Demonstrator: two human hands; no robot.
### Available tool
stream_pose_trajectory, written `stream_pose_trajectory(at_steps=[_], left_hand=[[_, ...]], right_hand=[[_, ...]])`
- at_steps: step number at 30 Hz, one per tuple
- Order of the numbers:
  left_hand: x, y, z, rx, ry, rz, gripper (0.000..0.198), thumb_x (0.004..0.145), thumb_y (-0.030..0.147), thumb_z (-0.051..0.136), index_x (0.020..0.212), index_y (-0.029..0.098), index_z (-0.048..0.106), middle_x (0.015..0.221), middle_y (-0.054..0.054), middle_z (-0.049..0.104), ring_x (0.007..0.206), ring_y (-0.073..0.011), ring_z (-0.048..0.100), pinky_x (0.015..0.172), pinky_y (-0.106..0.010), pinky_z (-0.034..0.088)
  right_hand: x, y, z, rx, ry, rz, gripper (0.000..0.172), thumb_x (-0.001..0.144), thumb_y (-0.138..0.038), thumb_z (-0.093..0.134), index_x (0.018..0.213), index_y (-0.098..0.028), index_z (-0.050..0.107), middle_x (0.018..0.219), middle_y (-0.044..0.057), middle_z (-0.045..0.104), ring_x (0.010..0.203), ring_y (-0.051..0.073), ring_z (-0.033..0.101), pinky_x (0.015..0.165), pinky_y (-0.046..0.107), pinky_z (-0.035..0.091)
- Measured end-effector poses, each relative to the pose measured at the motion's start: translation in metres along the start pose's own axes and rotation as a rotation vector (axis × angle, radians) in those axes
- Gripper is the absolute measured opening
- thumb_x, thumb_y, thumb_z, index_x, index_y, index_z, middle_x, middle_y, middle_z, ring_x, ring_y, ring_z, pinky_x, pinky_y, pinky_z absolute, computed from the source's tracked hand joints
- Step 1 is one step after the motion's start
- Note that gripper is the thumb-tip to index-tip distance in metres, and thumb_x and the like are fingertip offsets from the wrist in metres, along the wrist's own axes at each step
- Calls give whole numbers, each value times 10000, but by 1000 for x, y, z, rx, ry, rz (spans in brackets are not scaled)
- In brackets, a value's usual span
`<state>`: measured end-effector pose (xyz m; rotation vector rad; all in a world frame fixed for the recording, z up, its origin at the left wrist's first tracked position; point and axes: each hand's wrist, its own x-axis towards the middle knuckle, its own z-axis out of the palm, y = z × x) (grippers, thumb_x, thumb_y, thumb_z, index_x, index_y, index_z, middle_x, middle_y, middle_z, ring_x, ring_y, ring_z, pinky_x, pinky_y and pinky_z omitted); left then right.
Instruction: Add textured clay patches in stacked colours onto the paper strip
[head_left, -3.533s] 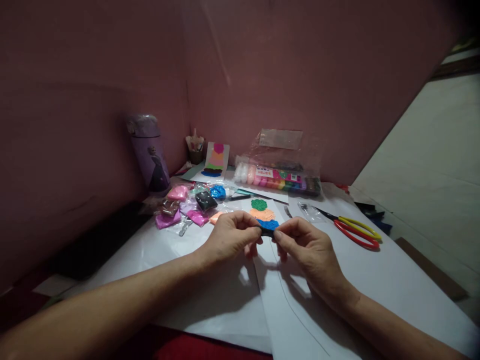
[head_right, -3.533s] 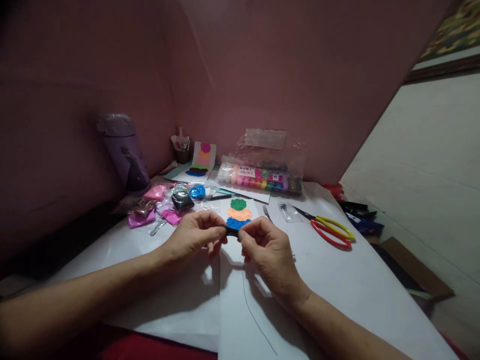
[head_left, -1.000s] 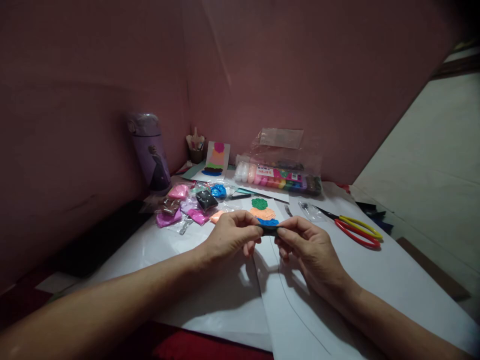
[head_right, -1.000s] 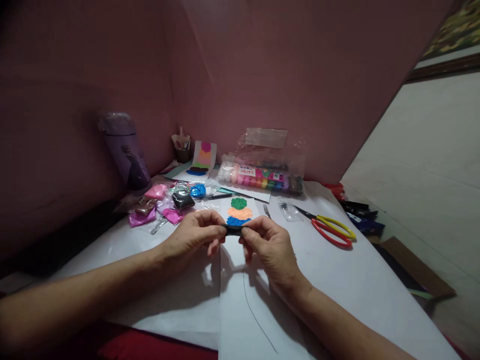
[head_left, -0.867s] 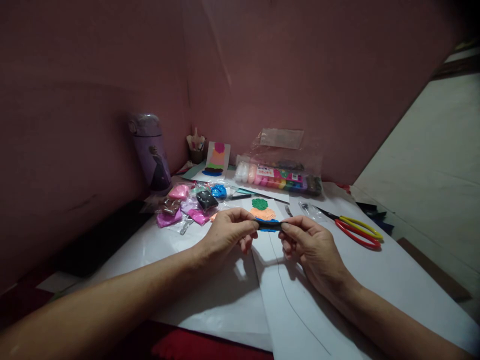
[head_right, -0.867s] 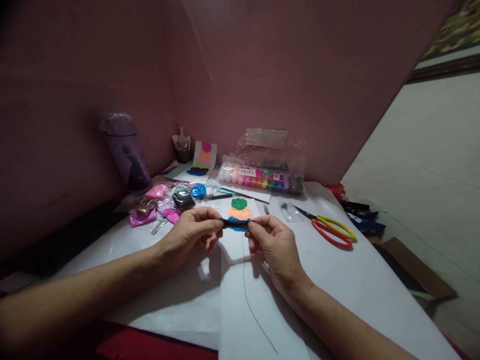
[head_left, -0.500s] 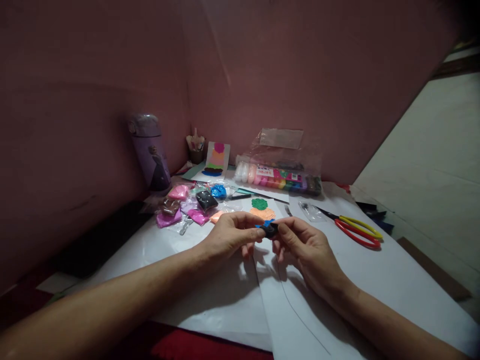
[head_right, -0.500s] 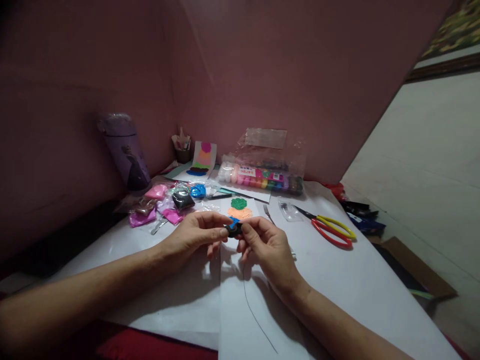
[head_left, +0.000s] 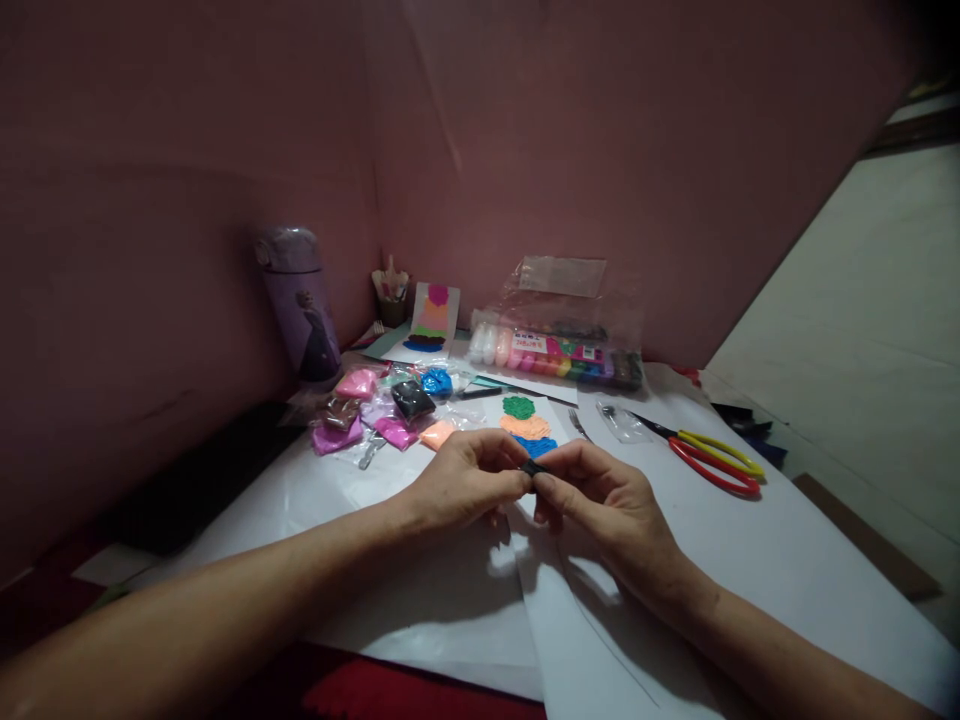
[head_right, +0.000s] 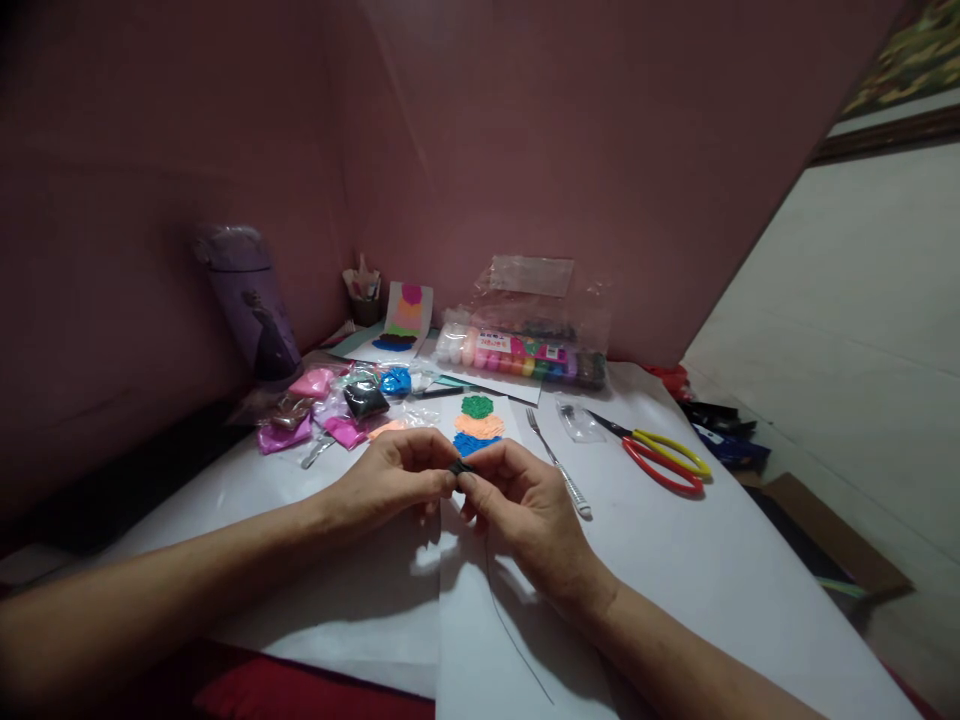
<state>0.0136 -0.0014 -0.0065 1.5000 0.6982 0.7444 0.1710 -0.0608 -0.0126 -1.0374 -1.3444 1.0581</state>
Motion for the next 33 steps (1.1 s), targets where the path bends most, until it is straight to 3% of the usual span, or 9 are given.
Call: stream_pose_trajectory(at_steps=[4,11,14,20,24,28,33], left_hand=[[0,2,2,5,21,36,53,661,150,600,691,135,560,518,54,498,422,-55,464,401,-166,376],[1,2,2,-182,161,-9,112,676,174,627,662,132,525,508,31,552,350,-47,442,363,-163,345],[3,-2,-3,-230,150,15,146,713,231,648,689,123,553,545,18,568,363,-47,448,360,-163,343],[3,-6,-8,-213,60,0,188,719,243,680,833,95,660,642,-9,602,421,-39,476,416,-163,382],[1,-4,-4,-175,-8,5,201,725,218,666,873,83,682,689,-29,621,437,-40,476,430,-170,385],[0,-2,-3,-159,8,-15,214,713,207,673,886,82,683,686,-30,631,431,-41,477,427,-171,370],[1,-1,-4,-113,-19,-39,218,703,220,681,870,81,689,663,-26,625,421,-45,481,432,-176,366]], right_hand=[[1,-2,1,25,22,4,130,756,-267,698,722,-172,616,535,-28,597,493,103,539,487,221,452],[8,9,-9,184,226,56,178,719,-271,730,710,-167,586,575,-13,634,429,76,501,386,176,408],[11,11,-11,183,274,107,220,703,-313,746,742,-163,589,589,-2,640,417,73,496,338,154,379],[11,13,-11,163,233,125,254,691,-344,759,810,-162,628,599,-12,621,426,65,504,344,144,398],[7,10,-7,155,124,105,229,755,-367,700,839,-158,654,625,-9,610,446,70,516,388,171,437],[3,5,-3,77,28,53,239,775,-373,673,888,-162,675,598,-2,622,465,96,544,431,205,460],[4,5,-2,21,63,30,167,741,-304,713,826,-164,680,565,-18,618,489,84,533,465,188,454]])
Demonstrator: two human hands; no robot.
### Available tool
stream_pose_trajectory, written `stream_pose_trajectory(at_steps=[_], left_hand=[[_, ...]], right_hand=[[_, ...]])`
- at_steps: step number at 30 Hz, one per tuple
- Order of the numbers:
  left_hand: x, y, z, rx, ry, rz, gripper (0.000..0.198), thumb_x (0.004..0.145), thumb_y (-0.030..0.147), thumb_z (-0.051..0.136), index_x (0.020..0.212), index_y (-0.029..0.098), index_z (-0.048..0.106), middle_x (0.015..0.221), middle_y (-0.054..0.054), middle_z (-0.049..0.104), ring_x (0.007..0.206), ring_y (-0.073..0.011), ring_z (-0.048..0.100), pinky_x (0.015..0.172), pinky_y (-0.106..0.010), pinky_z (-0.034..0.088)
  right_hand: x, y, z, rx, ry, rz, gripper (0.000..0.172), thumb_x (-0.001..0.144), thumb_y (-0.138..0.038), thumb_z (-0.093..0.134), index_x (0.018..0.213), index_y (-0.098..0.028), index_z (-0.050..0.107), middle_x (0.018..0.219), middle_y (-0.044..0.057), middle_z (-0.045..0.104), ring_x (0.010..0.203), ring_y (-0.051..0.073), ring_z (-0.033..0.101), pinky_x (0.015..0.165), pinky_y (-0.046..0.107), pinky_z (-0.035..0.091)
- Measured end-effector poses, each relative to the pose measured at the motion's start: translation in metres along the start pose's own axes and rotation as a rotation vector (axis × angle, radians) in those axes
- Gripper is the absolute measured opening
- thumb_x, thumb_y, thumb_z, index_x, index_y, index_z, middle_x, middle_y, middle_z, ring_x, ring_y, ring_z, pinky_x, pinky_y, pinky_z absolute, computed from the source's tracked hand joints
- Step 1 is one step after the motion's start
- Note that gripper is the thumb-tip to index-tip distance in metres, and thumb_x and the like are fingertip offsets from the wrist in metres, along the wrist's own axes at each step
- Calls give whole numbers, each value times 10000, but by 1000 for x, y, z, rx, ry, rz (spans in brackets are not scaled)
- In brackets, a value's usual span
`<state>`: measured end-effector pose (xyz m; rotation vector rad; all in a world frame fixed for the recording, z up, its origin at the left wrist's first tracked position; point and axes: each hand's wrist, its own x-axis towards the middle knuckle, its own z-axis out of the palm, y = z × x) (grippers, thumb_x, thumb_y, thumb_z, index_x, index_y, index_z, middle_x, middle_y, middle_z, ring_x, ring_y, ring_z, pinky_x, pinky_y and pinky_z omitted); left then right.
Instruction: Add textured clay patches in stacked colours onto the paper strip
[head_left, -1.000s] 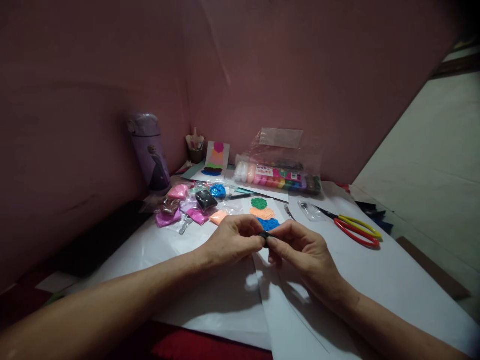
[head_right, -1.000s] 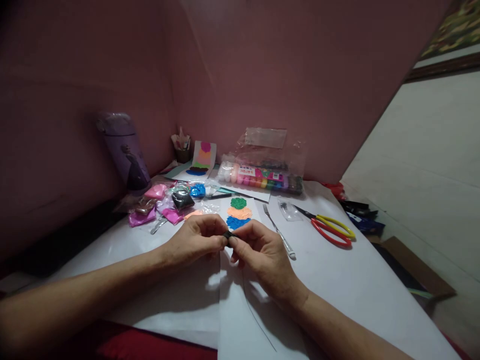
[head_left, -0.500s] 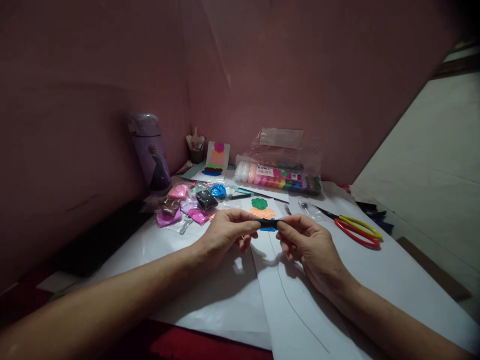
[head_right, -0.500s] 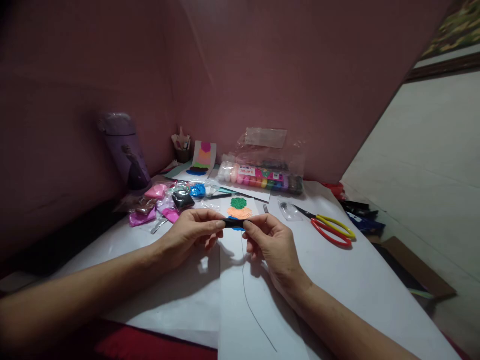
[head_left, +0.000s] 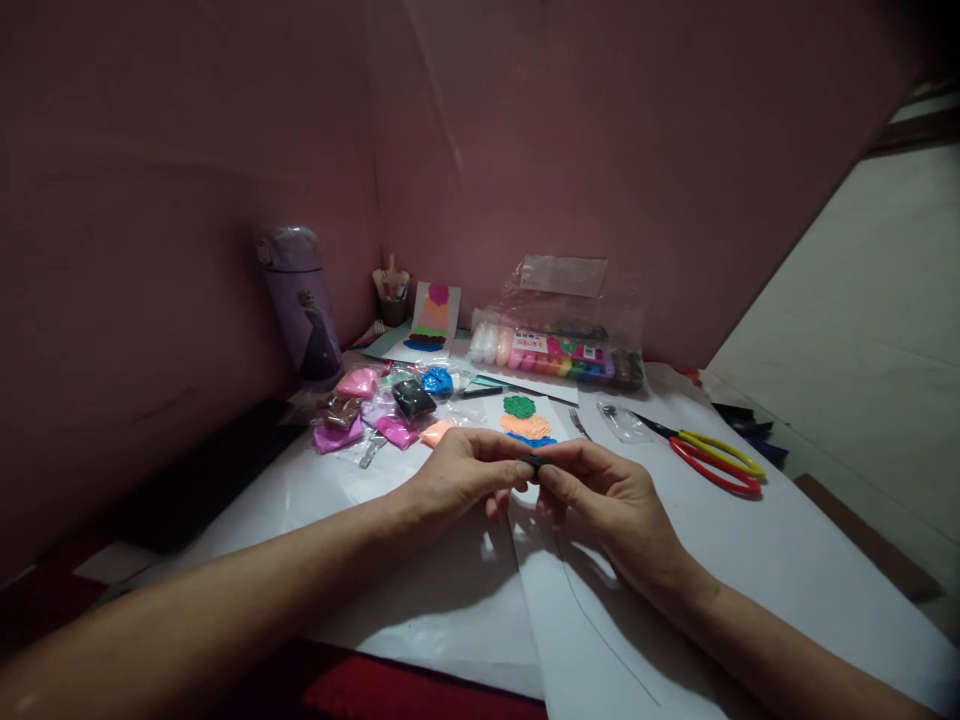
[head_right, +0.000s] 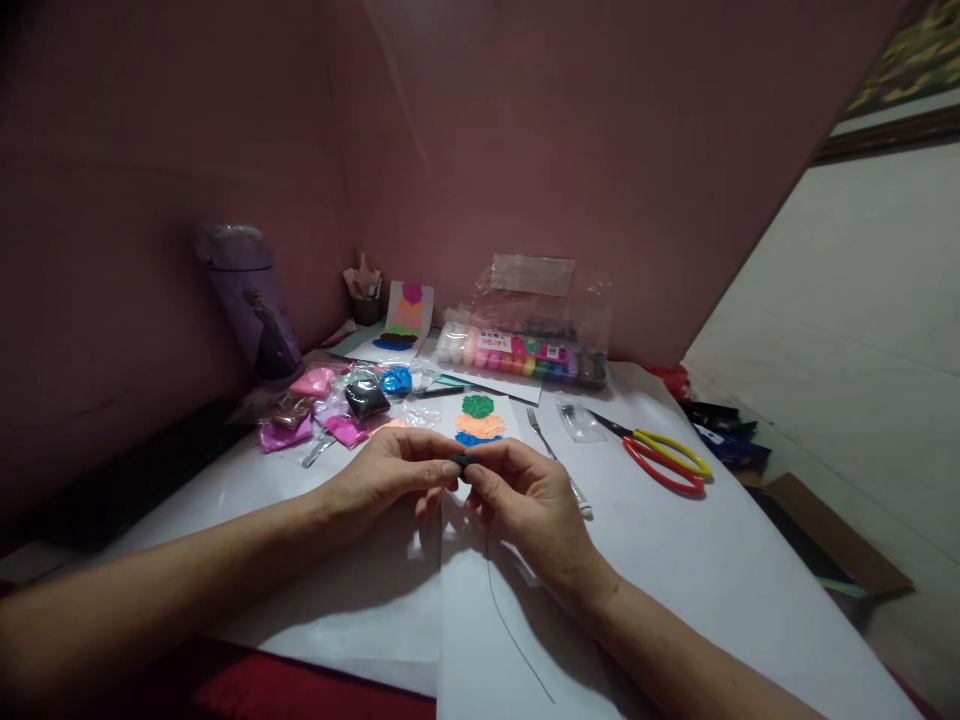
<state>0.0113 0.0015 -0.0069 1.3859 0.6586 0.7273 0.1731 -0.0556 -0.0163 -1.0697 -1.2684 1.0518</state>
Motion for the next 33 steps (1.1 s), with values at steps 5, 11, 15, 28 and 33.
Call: stream_pose_trajectory(at_steps=[5,11,15,28,33], left_hand=[[-1,1,1,34,-34,14,185,710,230,667,795,67,680,636,-27,609,430,-48,471,440,-182,361],[-1,2,1,36,-38,12,146,687,212,670,753,85,640,513,14,556,406,-57,468,422,-173,347],[2,1,3,13,-33,-18,128,672,208,668,685,100,600,462,31,525,363,-52,447,390,-164,339],[2,-2,-4,-114,59,63,209,690,222,704,864,107,688,599,11,575,418,-43,455,407,-173,377],[1,-2,-1,-81,16,61,326,676,239,720,975,120,667,661,-2,616,411,-52,484,419,-190,397]], right_hand=[[1,2,-1,30,-26,3,170,753,-304,708,832,-175,629,586,-23,624,517,94,553,474,196,465],[-3,-2,0,6,-59,13,133,755,-258,702,756,-159,612,552,-33,606,478,77,530,481,193,444],[-1,0,-2,52,8,9,127,731,-232,707,706,-160,606,525,-40,578,447,80,499,449,205,435],[8,5,-7,105,172,69,252,704,-358,741,795,-151,628,612,6,617,454,86,502,372,179,407],[3,1,-3,99,80,85,259,726,-382,718,846,-166,642,619,0,627,469,98,539,415,203,440]])
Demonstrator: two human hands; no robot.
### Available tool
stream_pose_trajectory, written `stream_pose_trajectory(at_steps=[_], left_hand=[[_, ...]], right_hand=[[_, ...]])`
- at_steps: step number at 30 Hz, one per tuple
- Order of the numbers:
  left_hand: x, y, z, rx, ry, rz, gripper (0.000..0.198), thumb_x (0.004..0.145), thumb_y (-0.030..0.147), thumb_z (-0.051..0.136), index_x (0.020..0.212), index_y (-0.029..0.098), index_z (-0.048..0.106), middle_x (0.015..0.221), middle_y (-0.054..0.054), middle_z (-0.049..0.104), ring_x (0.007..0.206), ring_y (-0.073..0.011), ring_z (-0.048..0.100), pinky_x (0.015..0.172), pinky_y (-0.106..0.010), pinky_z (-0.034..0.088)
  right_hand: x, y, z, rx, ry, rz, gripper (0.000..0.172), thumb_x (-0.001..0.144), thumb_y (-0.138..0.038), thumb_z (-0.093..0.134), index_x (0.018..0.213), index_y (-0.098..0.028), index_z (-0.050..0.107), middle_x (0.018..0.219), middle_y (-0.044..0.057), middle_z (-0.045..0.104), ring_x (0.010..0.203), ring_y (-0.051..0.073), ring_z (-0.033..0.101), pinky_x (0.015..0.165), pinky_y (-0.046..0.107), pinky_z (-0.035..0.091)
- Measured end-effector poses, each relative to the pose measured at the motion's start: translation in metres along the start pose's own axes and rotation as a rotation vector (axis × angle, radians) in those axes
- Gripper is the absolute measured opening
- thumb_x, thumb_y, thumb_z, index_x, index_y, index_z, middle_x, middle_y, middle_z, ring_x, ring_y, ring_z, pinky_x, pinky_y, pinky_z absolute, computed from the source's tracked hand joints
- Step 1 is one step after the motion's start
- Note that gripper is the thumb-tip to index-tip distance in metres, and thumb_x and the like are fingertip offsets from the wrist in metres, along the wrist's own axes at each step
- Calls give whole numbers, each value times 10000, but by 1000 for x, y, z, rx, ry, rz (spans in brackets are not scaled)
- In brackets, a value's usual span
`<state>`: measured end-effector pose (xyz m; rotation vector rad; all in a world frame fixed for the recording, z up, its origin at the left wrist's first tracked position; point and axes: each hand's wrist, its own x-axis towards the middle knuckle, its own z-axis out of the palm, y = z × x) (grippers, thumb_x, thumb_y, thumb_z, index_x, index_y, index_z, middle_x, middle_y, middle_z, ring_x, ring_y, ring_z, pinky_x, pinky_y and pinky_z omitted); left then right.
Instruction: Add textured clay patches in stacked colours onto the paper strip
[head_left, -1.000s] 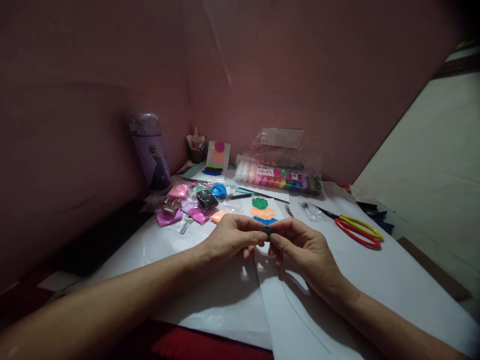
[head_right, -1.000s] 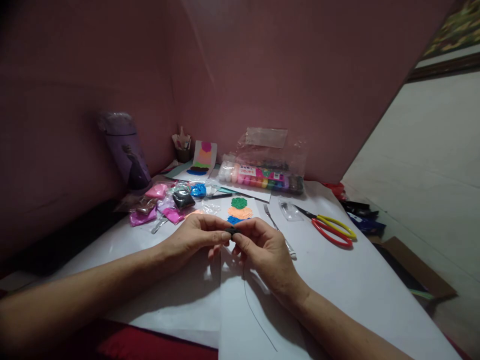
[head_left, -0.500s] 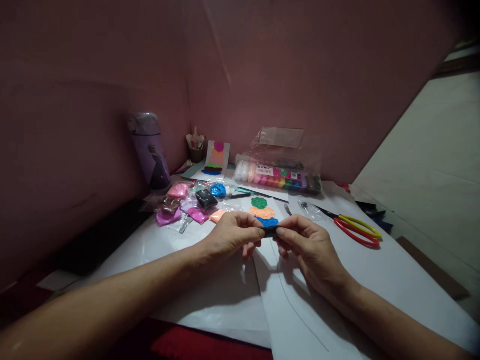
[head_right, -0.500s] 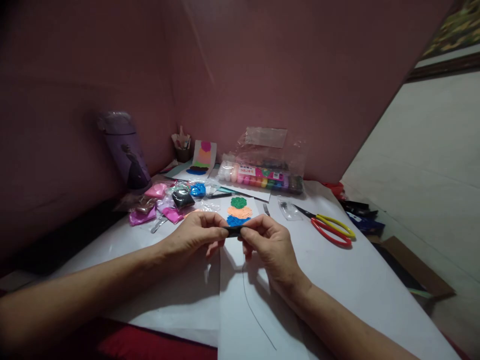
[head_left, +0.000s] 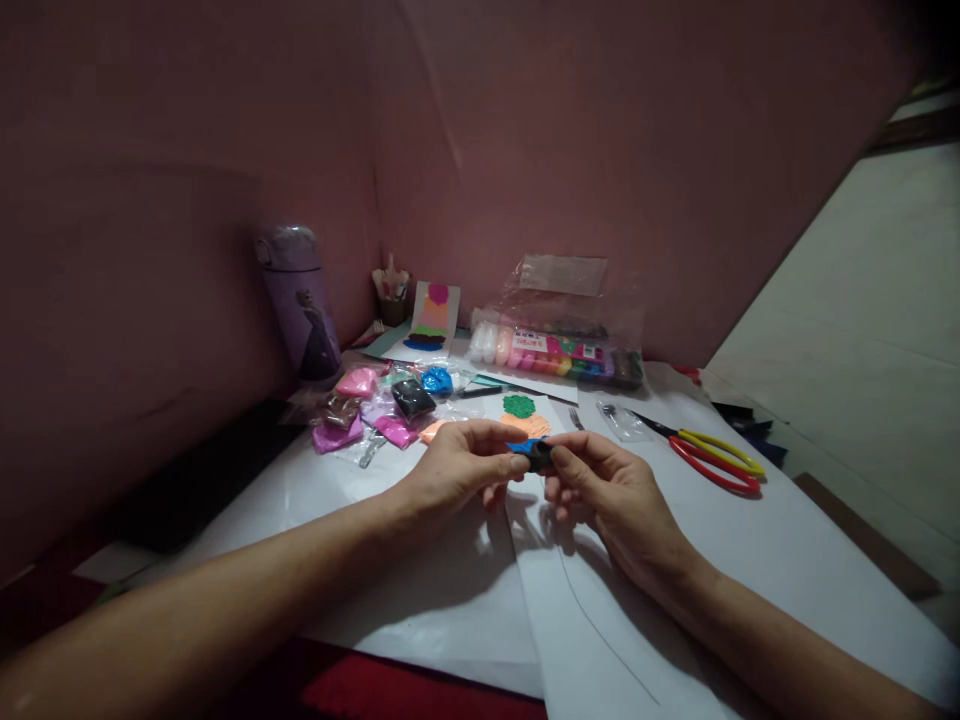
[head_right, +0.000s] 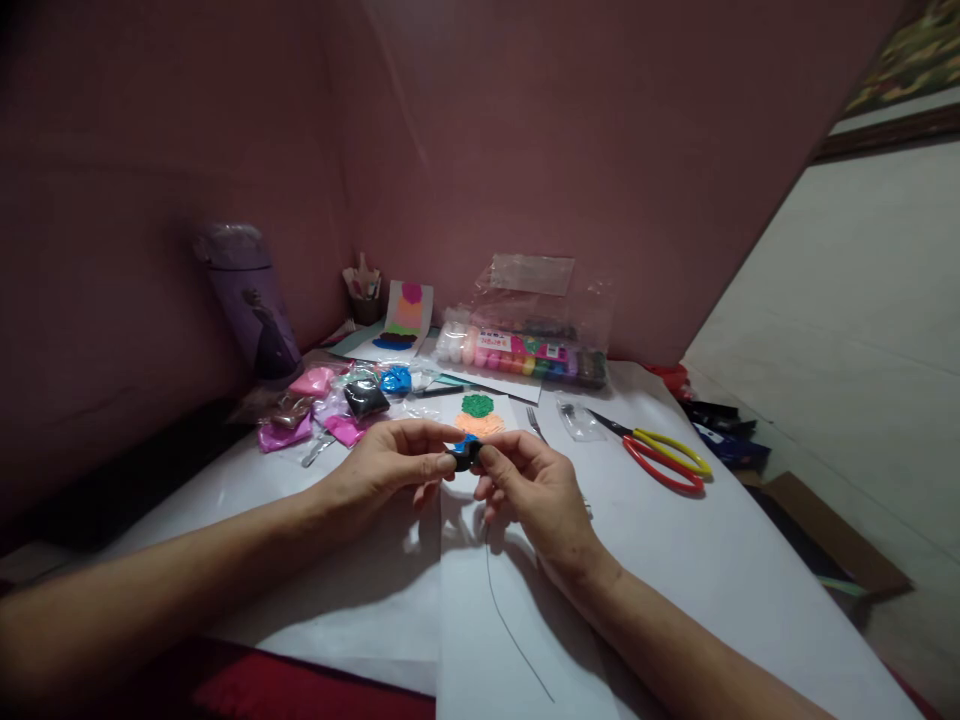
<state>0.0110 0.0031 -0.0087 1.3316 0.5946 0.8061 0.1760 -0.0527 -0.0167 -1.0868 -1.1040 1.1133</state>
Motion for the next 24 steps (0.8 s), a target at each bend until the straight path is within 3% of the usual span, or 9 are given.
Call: stream_pose_trajectory(at_steps=[4,10,16,24], left_hand=[[-1,1,2,71,-67,-34,269,688,275,708,879,89,669,651,-32,638,420,-63,495,426,-192,389],[-1,4,5,191,-63,-11,208,693,276,693,704,77,634,538,-8,571,393,-63,456,391,-188,323],[-2,4,5,157,-76,-30,243,723,319,653,742,76,643,613,-23,597,401,-68,491,412,-201,366],[-1,5,4,169,-68,-31,229,705,314,670,712,87,635,550,-14,594,394,-64,485,422,-189,365]], right_hand=[[-3,-2,3,-56,-104,-27,240,709,-349,742,848,-176,650,575,-25,619,452,84,528,449,201,436],[-5,-4,6,-125,-104,-44,213,695,-343,752,754,-174,636,593,-19,620,479,88,519,439,197,407],[-1,-3,3,-64,-80,-2,232,714,-370,726,761,-169,619,589,-14,611,466,102,525,444,226,432],[-3,-4,4,-87,-79,-1,218,721,-368,716,744,-170,627,571,-12,616,448,103,526,435,224,422]])
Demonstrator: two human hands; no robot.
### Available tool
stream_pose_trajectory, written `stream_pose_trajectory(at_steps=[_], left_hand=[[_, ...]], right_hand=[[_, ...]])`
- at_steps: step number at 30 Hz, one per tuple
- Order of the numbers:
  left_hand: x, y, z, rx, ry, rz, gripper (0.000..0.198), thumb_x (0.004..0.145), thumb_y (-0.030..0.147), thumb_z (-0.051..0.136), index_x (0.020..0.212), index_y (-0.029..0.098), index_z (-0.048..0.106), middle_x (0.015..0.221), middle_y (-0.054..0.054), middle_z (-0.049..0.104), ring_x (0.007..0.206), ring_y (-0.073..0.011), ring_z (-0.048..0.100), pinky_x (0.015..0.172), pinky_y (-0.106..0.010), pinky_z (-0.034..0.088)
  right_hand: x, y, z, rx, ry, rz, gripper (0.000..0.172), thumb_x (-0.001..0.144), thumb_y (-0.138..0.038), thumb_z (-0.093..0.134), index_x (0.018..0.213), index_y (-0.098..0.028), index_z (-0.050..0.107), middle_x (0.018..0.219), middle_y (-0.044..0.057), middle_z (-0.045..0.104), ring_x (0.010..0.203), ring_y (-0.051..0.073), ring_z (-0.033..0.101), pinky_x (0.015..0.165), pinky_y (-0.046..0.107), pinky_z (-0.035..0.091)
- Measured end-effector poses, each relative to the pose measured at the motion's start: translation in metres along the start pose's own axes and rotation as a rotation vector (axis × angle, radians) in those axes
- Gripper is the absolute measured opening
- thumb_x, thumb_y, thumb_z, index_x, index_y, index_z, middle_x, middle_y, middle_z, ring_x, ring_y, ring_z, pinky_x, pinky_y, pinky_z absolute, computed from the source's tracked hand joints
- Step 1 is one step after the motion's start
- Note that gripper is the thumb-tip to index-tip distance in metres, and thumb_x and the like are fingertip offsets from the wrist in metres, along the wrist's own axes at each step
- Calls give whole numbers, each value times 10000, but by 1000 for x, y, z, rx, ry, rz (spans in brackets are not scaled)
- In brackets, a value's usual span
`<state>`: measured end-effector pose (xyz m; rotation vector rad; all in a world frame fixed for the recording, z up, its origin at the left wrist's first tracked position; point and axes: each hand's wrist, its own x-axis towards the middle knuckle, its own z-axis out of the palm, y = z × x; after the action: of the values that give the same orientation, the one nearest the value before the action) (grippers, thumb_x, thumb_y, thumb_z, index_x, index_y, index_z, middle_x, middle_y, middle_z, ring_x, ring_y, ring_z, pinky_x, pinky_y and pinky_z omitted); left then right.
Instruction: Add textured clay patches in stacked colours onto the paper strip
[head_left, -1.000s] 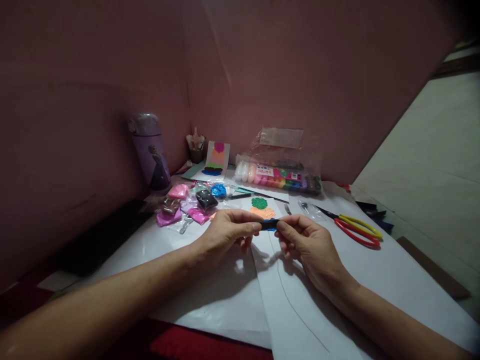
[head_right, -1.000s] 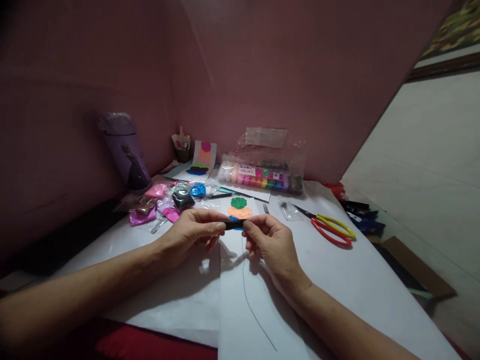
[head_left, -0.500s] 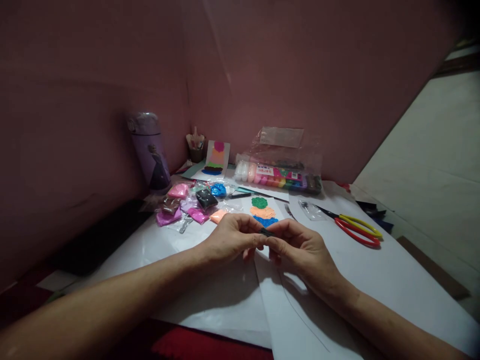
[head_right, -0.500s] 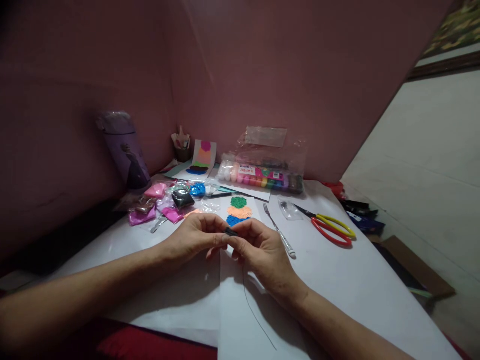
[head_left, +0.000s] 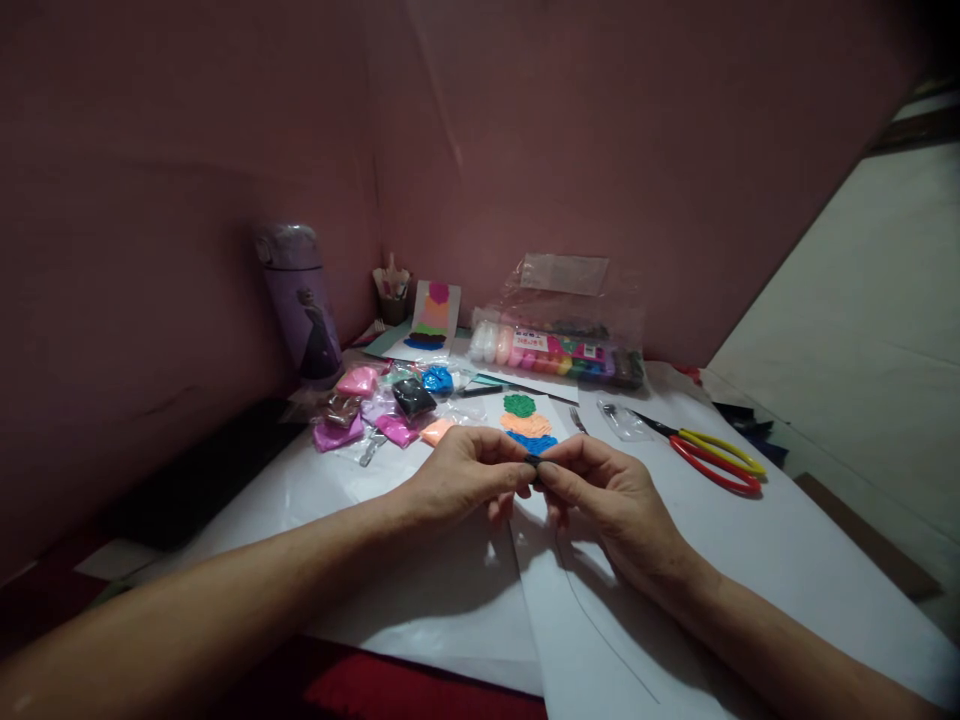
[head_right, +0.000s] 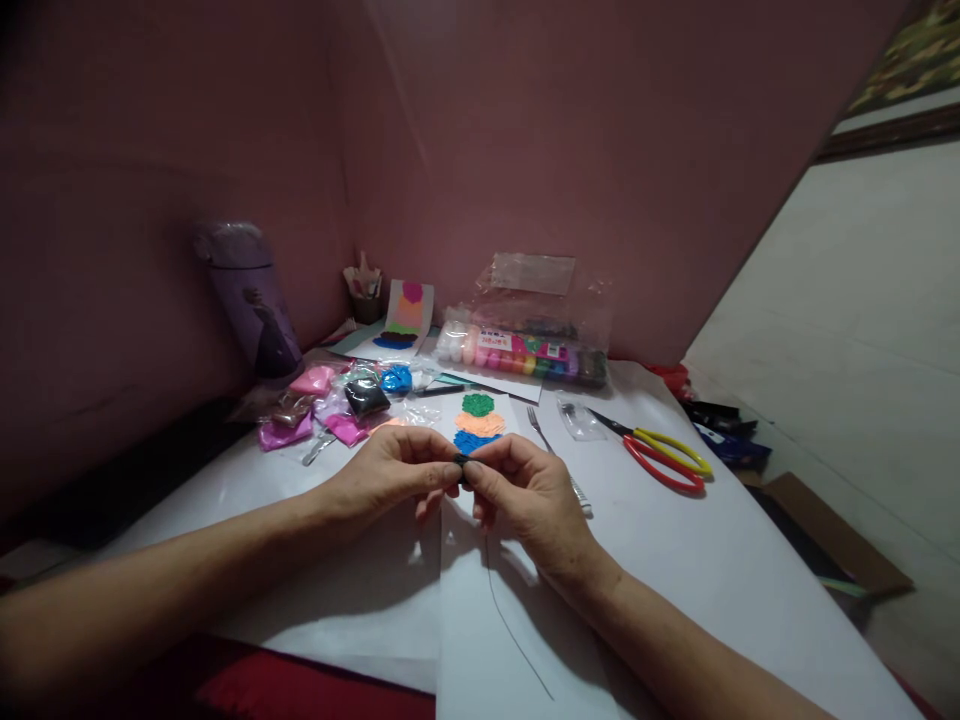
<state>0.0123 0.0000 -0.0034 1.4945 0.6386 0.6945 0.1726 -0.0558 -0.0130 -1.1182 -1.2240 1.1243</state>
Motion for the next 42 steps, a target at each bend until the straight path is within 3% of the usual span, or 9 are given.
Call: stream_pose_trajectory(at_steps=[3,7,12,18,22,25,31,35,42], left_hand=[[1,0,2,5,30,-31,194,698,280,661,664,98,604,468,6,557,357,-63,469,395,-181,341],[2,-1,4,-77,163,-57,144,682,224,635,626,117,557,465,18,553,323,-58,444,355,-177,330],[1,-5,-3,-176,201,26,179,704,280,662,685,115,596,554,12,578,364,-50,459,365,-172,348],[1,-3,-4,-151,160,-3,244,699,260,691,898,119,695,649,-9,604,443,-57,488,421,-188,398],[1,-1,0,-133,154,-11,249,692,252,701,896,111,688,628,4,598,413,-45,476,413,-179,389],[0,-2,0,-102,86,-23,243,709,274,691,868,92,670,568,9,584,385,-42,470,401,-166,368],[-1,0,1,-78,38,-88,301,688,324,697,857,96,596,532,4,585,372,-79,500,377,-182,387],[0,0,2,-15,5,-55,218,703,292,671,743,91,597,505,3,566,384,-72,496,396,-177,377],[0,-5,4,23,79,-40,127,695,213,637,716,119,553,510,42,534,374,-61,481,368,-166,378]], right_hand=[[0,0,0,40,19,8,220,702,-358,733,726,-169,624,551,-25,591,440,99,516,424,223,429],[4,2,-4,142,121,-1,210,682,-309,758,705,-156,616,567,-14,603,442,77,490,409,194,410],[11,7,-12,179,212,34,218,689,-311,761,749,-150,627,611,1,615,462,71,494,386,165,395],[8,10,-10,112,113,1,269,700,-394,740,805,-165,646,623,2,636,451,88,523,397,196,423],[2,5,-4,51,-3,-13,271,713,-381,732,868,-176,644,593,-9,634,441,106,544,416,222,445],[-1,3,-1,24,-51,-53,220,709,-319,747,854,-183,652,627,-13,644,486,100,559,467,221,473],[-2,1,2,41,-13,-41,198,686,-293,766,819,-195,657,640,-15,641,556,106,570,491,203,469],[-1,0,1,-21,14,-59,180,689,-302,761,769,-185,650,595,-25,618,527,98,546,482,200,448],[0,2,-1,-77,-33,-79,153,772,-317,682,791,-174,630,561,-28,604,493,89,528,468,196,432]])
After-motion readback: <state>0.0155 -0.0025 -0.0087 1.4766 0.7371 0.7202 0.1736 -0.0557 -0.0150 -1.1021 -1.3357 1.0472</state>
